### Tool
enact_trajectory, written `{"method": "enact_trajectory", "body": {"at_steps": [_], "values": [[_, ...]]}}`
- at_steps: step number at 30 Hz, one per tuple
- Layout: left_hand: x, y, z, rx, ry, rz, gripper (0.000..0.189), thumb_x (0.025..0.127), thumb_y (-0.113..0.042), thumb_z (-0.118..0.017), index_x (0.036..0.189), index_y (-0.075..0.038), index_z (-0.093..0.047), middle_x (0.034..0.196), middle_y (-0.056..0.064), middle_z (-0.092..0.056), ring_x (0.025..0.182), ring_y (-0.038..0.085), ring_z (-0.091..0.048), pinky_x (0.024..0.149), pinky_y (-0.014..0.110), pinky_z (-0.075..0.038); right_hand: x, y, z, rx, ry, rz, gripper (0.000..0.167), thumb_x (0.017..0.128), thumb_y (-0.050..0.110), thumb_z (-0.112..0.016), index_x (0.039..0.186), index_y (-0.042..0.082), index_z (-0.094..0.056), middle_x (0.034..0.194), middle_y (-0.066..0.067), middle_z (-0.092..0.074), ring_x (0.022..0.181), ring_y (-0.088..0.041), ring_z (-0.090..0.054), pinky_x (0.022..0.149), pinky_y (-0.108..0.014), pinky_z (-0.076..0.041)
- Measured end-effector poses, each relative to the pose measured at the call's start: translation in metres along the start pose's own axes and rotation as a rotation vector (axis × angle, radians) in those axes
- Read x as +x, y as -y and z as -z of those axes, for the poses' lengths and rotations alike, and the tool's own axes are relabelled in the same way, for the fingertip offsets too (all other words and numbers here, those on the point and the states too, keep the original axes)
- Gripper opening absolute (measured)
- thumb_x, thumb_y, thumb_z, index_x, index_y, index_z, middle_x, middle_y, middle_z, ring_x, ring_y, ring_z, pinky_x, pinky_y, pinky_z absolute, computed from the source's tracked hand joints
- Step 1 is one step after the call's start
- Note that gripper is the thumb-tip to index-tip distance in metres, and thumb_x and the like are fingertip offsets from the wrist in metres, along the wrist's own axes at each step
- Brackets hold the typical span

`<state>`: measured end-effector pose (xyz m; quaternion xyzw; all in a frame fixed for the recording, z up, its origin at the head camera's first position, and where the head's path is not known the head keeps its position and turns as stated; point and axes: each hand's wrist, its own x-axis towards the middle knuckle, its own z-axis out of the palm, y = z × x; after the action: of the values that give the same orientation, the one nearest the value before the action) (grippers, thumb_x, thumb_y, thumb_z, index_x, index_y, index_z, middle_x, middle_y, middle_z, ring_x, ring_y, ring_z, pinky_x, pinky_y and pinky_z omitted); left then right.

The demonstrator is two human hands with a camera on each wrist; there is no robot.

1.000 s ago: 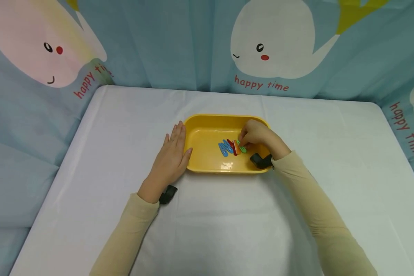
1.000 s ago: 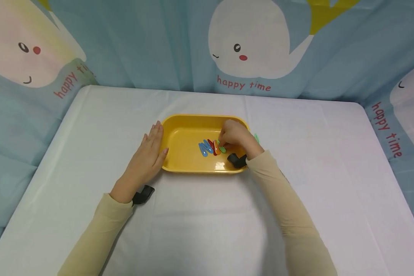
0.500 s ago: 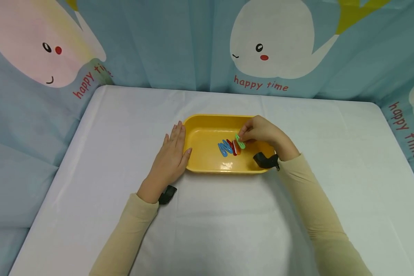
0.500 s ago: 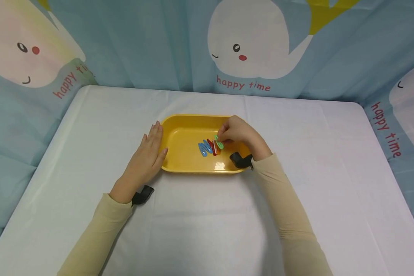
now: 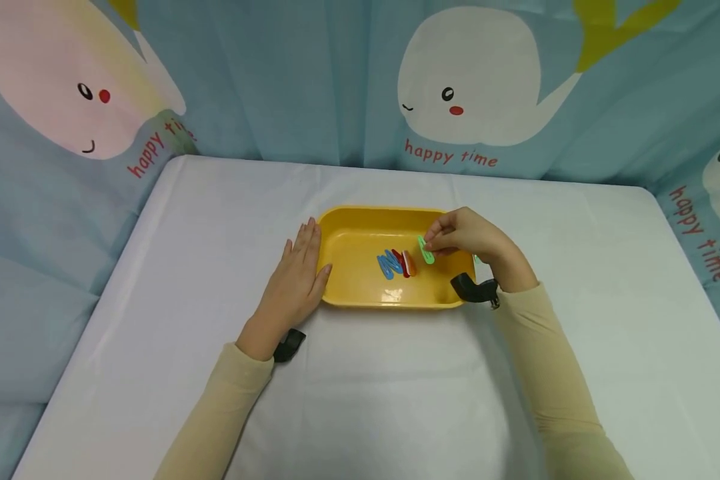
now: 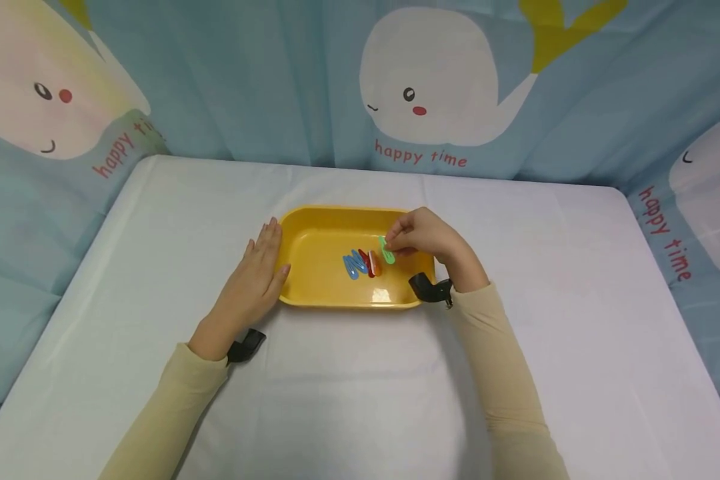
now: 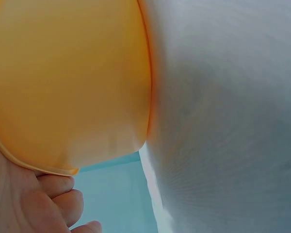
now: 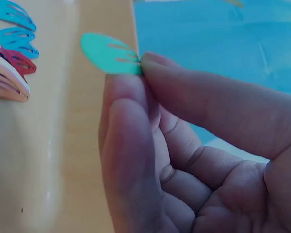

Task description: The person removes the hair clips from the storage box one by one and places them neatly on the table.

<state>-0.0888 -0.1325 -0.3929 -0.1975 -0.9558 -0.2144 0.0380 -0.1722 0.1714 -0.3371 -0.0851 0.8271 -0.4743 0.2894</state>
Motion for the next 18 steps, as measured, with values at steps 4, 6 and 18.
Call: {"method": "enact_trajectory", "body": {"at_steps": [4, 6, 18], "values": [[0.000, 0.000, 0.000, 0.003, 0.005, 0.000, 0.064, 0.101, -0.026, -0.038, 0.148, 0.008, -0.010, 0.156, 0.018, -0.004, 0.143, 0.030, -0.007, 0.112, 0.050, -0.010, -0.005, -0.004, 0.006, 0.017, -0.005, 0.007, 0.018, 0.088, 0.003, -0.064, 0.095, -0.013, -0.060, 0.080, -0.008, -0.066, 0.076, -0.026, -0.065, 0.075, -0.037, -0.055], [-0.001, 0.000, -0.001, 0.005, 0.005, -0.002, 0.064, 0.101, -0.026, -0.037, 0.147, 0.008, -0.010, 0.156, 0.019, -0.004, 0.143, 0.031, -0.007, 0.112, 0.051, -0.011, -0.007, -0.006, 0.008, 0.024, -0.015, 0.012, 0.019, 0.087, 0.004, -0.064, 0.095, -0.013, -0.060, 0.079, -0.008, -0.067, 0.075, -0.026, -0.065, 0.075, -0.037, -0.055], [0.001, 0.002, -0.002, 0.000, -0.009, -0.019, 0.063, 0.101, -0.024, -0.037, 0.147, 0.009, -0.010, 0.155, 0.021, -0.005, 0.143, 0.031, -0.008, 0.112, 0.052, -0.011, -0.023, -0.015, 0.021, 0.091, -0.064, 0.054, 0.024, 0.087, 0.007, -0.066, 0.097, -0.014, -0.059, 0.077, -0.004, -0.066, 0.071, -0.017, -0.063, 0.071, -0.026, -0.054]]}}
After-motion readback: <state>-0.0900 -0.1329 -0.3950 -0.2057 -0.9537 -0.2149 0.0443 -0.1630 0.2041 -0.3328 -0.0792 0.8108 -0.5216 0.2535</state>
